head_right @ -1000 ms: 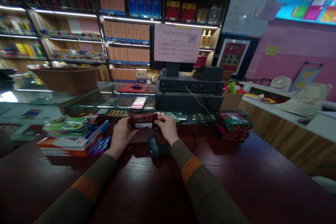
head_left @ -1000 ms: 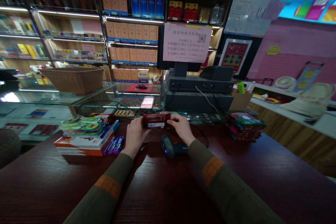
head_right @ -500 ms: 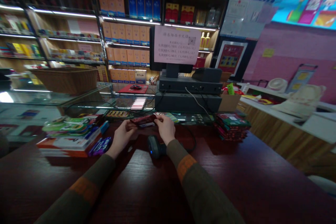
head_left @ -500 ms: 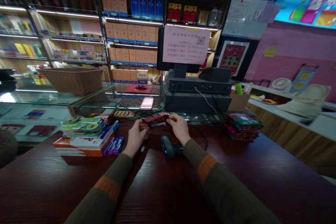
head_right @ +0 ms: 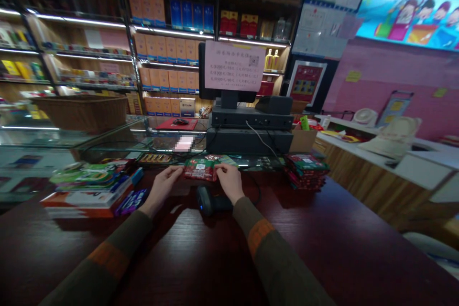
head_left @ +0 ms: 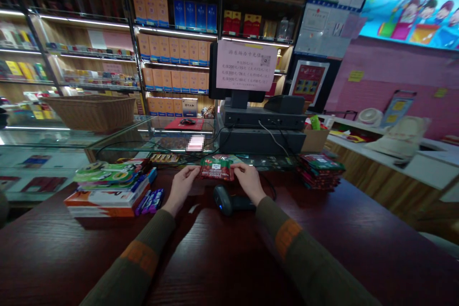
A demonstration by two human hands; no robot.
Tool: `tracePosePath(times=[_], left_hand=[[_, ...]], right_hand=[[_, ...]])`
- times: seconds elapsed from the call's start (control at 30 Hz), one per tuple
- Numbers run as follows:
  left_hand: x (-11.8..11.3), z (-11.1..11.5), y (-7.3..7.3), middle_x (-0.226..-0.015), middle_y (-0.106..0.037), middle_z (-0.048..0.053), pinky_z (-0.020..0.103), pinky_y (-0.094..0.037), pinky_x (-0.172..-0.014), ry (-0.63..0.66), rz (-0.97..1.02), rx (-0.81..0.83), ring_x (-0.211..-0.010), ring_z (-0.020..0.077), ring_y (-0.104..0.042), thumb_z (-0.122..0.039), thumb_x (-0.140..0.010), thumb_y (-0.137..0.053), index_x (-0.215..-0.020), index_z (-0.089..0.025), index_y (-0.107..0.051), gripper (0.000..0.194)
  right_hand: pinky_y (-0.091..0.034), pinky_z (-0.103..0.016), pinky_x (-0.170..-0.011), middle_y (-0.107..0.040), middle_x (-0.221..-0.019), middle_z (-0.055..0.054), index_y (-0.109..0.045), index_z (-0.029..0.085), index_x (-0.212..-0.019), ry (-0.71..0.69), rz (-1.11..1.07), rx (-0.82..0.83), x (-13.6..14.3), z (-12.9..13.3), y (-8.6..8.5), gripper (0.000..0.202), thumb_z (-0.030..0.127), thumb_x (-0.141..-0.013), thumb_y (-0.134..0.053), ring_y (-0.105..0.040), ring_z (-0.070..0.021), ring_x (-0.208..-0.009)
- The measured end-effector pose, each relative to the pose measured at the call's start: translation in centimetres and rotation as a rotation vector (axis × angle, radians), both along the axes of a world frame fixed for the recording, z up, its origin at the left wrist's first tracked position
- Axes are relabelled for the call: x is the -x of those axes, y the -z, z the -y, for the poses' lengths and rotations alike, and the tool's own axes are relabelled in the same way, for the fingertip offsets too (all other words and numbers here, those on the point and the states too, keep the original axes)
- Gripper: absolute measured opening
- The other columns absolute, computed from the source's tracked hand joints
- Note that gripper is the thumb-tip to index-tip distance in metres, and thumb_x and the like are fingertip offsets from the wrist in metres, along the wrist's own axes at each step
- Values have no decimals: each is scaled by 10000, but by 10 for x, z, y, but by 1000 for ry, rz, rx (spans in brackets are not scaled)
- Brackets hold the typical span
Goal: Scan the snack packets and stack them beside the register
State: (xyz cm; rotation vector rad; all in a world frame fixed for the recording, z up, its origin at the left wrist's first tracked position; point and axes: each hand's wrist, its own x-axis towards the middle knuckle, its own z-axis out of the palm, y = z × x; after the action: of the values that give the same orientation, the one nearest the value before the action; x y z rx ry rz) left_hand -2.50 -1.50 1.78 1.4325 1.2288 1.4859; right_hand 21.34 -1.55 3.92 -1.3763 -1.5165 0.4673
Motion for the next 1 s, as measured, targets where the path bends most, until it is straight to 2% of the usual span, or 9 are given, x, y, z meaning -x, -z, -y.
tracePosePath(times=[0.1,0.17,0.27,0.37,0.5,0.67,0.8,1.0], left_hand=[[-7,2,-1,-965,-781,98,357,-549,-851,100,82,44,-898,235,-719,-544,-696,-761,-1061,-140,-728,545],[-13,2,-1,-997,-783,111,392,-551,-894,130,92,55,-932,250,-726,-527,-690,-771,-1084,-139,-722,555],[-21,0,-2,-1095,-769,129,441,-529,-982,189,93,44,-1041,275,-715,-498,-722,-749,-1152,-136,-696,565],[-32,-3,-4,-1210,-732,140,471,-492,-1055,263,69,19,-1163,291,-673,-457,-749,-727,-1222,-139,-658,575],[-48,-6,-11,-1348,-656,153,495,-436,-1125,373,1,-15,-1277,297,-603,-382,-770,-695,-1312,-140,-592,603],[-71,-6,-24,-1470,-556,143,482,-359,-1194,491,-129,-50,-1369,275,-522,-291,-775,-652,-1387,-155,-518,641],[-99,-7,-34,-1518,-501,146,474,-309,-1222,541,-178,-70,-1423,262,-459,-244,-789,-616,-1405,-157,-488,635],[-159,-5,-47,-1531,-483,138,466,-291,-1224,629,-217,-134,-1458,244,-409,-119,-768,-570,-1434,-194,-428,685]], right_hand=[[-550,-355,-824,-767,-744,-15,-795,235,-948,-24,-14,40,-7,3,2,298,260,-813,-531,-733,-231,-813],[-565,-355,-815,-756,-708,-17,-789,226,-994,-57,-43,56,-12,2,5,298,264,-818,-552,-737,-227,-785],[-582,-352,-837,-793,-931,-53,-768,216,-1070,-99,-135,49,-20,-3,12,311,290,-797,-638,-747,-230,-895],[-563,-366,-943,-768,-1126,-82,-745,194,-1118,-124,-212,12,-30,-7,16,374,247,-751,-701,-726,-233,-1040],[-531,-392,-1024,-748,-1189,-99,-726,172,-1164,-121,-247,-25,-48,-8,18,468,83,-711,-649,-708,-227,-1103],[-518,-406,-1056,-736,-1221,-87,-723,183,-1184,-92,-276,-63,-76,-4,12,502,29,-726,-585,-682,-223,-1168],[-518,-415,-1060,-735,-1225,-89,-727,179,-1181,-33,-291,-85,-104,1,5,506,8,-735,-559,-688,-223,-1158],[-511,-419,-1067,-729,-1237,-94,-722,175,-1190,58,-307,-109,-160,9,-3,494,16,-757,-546,-684,-219,-1165]])
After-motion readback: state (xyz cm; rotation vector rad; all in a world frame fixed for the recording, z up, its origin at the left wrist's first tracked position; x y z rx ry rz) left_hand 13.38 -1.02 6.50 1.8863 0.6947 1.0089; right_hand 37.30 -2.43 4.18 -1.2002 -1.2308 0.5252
